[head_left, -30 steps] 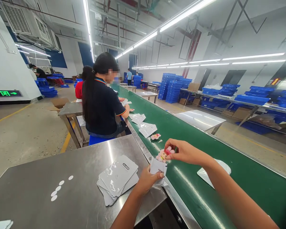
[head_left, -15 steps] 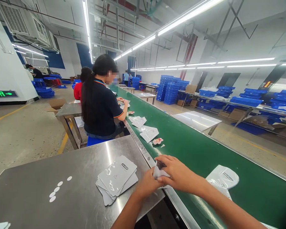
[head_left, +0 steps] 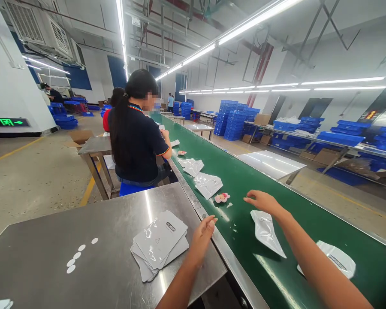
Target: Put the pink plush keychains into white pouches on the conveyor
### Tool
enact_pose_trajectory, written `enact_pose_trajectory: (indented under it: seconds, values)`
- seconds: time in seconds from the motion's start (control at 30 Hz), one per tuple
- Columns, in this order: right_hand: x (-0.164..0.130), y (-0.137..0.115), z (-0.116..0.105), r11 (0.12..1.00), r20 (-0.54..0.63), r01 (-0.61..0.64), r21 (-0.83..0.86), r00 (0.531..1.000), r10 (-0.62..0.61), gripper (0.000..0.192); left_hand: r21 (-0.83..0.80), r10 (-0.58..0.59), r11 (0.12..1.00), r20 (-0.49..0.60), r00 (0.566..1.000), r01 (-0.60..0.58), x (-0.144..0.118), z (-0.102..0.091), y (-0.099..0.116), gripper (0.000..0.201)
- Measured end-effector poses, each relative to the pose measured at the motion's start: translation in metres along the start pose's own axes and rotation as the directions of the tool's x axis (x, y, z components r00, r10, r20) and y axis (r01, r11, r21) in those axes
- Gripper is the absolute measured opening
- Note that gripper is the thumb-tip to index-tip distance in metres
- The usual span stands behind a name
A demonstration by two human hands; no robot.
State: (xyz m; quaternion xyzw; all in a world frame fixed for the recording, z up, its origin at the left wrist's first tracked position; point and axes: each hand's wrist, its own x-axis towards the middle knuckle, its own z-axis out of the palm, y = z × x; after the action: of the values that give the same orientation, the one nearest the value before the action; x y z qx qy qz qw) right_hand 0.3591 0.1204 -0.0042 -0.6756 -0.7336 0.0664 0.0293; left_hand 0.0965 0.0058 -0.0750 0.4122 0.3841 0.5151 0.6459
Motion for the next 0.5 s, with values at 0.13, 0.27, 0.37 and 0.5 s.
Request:
enact_pose_trajectory:
  seconds: [0.13,0.27,0.37,0.5]
  values:
    - [0.068,-0.081,0.012,0.992,-0.073,0.121,-0.034,0.99,-0.124,0.034,-0.005,0.028,1.0,-0.094,0.995,-0.029,0.004,-0.002,-0.01,0.048]
    - [0.124,-0.157,0.033,0.971,0.032,0.212,-0.107,0.977,-0.21,0.03,0.042,0.052,0.998,-0.125,0.991,-0.047,0.007,-0.005,-0.015,0.044]
    - [0.142,-0.186,0.047,0.96,0.116,0.233,-0.153,0.969,-0.217,0.03,0.052,0.042,0.998,-0.137,0.99,-0.035,0.007,-0.004,-0.014,0.044]
    - [0.137,-0.196,0.047,0.952,0.129,0.26,-0.163,0.962,-0.241,0.031,0.07,0.037,0.997,-0.122,0.992,-0.029,0.005,-0.002,-0.011,0.045]
